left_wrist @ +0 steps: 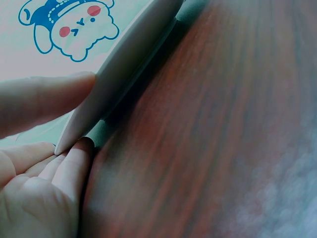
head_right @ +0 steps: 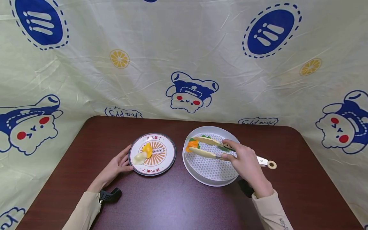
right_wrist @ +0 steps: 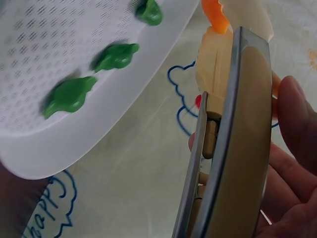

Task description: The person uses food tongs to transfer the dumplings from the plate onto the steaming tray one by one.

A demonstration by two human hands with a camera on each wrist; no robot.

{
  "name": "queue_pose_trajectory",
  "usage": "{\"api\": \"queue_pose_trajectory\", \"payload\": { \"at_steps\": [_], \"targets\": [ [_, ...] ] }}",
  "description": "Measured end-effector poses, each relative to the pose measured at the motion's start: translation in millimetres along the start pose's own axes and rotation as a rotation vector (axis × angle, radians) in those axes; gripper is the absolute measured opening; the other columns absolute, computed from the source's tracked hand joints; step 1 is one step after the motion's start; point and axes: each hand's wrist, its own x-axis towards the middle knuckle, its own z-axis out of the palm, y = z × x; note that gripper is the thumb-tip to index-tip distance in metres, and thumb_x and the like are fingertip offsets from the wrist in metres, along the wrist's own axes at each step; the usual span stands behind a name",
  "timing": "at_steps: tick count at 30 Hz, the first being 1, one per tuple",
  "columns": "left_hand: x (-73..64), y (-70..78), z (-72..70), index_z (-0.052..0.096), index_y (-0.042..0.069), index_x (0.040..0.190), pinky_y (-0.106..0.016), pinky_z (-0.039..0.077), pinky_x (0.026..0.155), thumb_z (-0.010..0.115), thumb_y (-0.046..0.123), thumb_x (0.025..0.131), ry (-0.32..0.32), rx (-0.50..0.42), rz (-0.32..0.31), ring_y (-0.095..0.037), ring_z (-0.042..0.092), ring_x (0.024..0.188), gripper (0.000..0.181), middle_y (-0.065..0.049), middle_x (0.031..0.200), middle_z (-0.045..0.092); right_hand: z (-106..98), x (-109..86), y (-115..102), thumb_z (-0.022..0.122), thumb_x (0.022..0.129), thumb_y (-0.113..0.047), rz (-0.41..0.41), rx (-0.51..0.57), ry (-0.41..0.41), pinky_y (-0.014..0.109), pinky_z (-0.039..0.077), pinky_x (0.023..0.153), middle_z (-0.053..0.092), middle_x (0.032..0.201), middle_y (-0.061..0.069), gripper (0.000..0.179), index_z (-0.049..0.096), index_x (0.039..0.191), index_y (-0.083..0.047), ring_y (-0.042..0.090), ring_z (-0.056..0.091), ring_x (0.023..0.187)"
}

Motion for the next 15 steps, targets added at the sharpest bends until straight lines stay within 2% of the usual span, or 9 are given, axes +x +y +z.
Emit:
{"api": "queue_pose_trajectory", "payload": {
  "at_steps": [7,10,15],
  "targets": [
    [-0.4,-0.5,-0.5,0.008,0.006,0.154,-0.025,0.032,0.104,0.068,-0.007,0.081,0.002,0.006,0.003,-0.027,0.017,0.142,0.095,-0.013,0.159,0.006,-0.2,-4.9,16.5,0.078,0.077,-0.008,0.038,-0.027,0.011,0.034,0.032,0.059,0.066,0.088,0.012,0.043,0.063,0.117,-0.003,0.022,0.045,0.066],
    [-0.7,-0.5,-0.7,0.008,0.006,0.154,-0.026,0.032,0.104,0.068,-0.007,0.082,0.001,0.009,0.003,-0.028,0.017,0.142,0.095,-0.014,0.159,0.006,0.7,-7.5,22.4,0.077,0.079,-0.010,0.065,-0.029,-0.002,0.031,0.028,0.055,0.059,0.074,0.007,0.042,0.062,0.118,-0.002,0.019,0.039,0.061],
    [-1.2,0.6,-0.6,0.008,0.005,0.154,-0.027,0.032,0.104,0.068,-0.006,0.082,0.002,0.012,0.001,-0.029,0.017,0.142,0.094,-0.015,0.159,0.005,2.0,-12.5,30.9,0.076,0.079,-0.010,0.096,-0.043,-0.004,0.030,0.027,0.054,0.057,0.074,0.006,0.041,0.062,0.118,-0.002,0.018,0.039,0.061]
  ]
}}
